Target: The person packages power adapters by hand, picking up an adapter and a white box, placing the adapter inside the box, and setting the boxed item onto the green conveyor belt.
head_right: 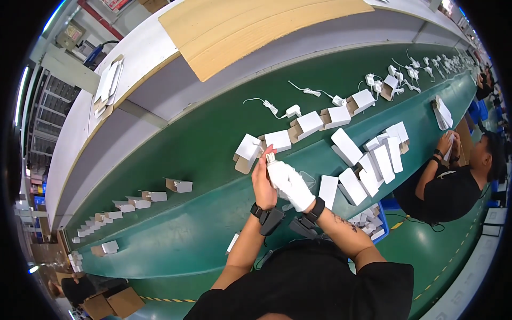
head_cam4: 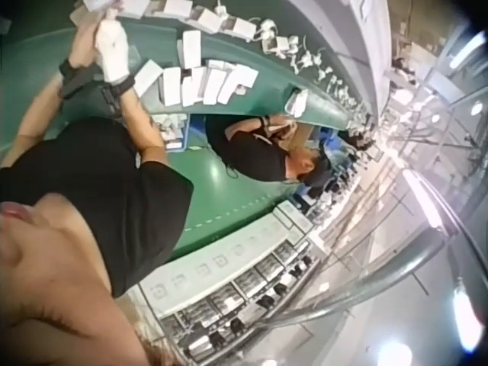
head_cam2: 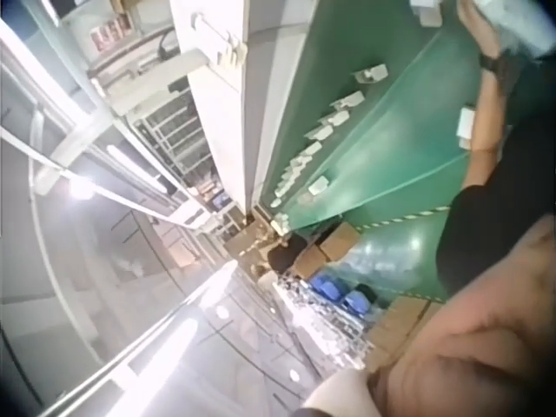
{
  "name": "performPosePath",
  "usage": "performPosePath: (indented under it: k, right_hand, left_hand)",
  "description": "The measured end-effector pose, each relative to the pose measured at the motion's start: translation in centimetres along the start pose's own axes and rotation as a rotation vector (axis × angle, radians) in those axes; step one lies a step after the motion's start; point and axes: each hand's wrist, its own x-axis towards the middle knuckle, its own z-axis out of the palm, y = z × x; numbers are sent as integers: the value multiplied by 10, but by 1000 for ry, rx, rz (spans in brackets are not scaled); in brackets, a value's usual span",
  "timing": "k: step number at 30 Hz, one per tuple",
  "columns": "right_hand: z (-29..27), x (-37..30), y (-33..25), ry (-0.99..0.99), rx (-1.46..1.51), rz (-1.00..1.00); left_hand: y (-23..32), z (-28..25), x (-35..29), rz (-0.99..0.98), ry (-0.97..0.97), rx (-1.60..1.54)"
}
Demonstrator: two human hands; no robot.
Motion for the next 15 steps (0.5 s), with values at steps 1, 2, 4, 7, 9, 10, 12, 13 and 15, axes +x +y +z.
performPosePath:
  k: [1, 2, 4, 7, 9, 10, 12, 13, 15]
  right_hand:
    - [-1, 4, 7, 17, 14, 8]
    - [-1, 7, 13, 34, 28, 17]
    - [-5, 11, 16, 50, 44, 25]
    - [-21, 6, 2, 186, 541, 11]
    - [-34, -2, -8, 173, 476, -2]
    - [-39, -8, -13, 160, 411, -14]
    - [-38, -16, -27, 159, 341, -28]
    - [-32, -21, -36, 160, 347, -29]
    - [-25, -27, -49, 169, 360, -31]
  left_hand:
    - [-5, -4, 1, 86, -21, 119]
    - [-7, -9, 4, 171, -42, 238]
    - [0, -31, 16, 258, -142, 619]
    - [18, -82, 52, 595, -356, 1737]
    - [21, -123, 87, 781, -334, 2111]
    - [23, -145, 104, 910, -548, 2116]
    - [18, -166, 135, 1165, -1007, 2048]
    - [15, -170, 145, 1165, -1005, 2050]
    - [14, -169, 159, 1179, -1151, 2091]
